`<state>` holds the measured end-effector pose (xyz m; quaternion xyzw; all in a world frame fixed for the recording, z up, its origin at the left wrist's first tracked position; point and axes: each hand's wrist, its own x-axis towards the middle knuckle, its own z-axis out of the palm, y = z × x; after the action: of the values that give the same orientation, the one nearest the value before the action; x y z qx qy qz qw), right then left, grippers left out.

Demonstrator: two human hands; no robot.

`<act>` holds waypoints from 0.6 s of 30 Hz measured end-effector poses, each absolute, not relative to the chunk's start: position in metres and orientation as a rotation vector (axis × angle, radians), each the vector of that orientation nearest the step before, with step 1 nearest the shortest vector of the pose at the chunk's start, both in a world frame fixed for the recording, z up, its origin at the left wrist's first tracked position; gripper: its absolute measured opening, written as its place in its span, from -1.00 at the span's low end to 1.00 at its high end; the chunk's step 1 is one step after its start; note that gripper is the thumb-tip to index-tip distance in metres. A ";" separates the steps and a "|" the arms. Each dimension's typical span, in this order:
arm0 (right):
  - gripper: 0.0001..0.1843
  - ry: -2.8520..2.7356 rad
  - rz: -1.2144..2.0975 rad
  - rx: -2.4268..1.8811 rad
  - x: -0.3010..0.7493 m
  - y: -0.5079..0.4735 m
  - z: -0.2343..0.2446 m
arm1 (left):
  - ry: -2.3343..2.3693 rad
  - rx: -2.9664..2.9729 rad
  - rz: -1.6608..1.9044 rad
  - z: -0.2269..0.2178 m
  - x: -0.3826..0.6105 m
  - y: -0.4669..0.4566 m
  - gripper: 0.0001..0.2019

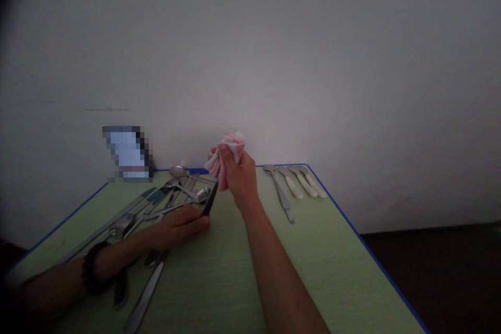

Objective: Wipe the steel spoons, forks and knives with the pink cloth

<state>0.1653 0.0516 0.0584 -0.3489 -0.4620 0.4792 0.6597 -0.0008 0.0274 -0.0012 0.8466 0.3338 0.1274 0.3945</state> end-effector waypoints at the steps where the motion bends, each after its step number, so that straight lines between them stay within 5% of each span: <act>1: -0.58 -1.029 1.099 -0.788 0.162 0.051 0.057 | 0.830 2.151 0.318 -0.001 -0.001 0.027 -0.49; 18: -0.58 -0.953 1.213 -0.821 0.147 0.056 0.033 | 0.868 2.019 0.355 0.000 0.002 0.025 -0.49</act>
<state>0.1472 0.0557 0.0332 -0.3601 -0.4180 0.5324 0.6420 0.0022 0.0251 0.0001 0.8137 0.3497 0.1430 0.4418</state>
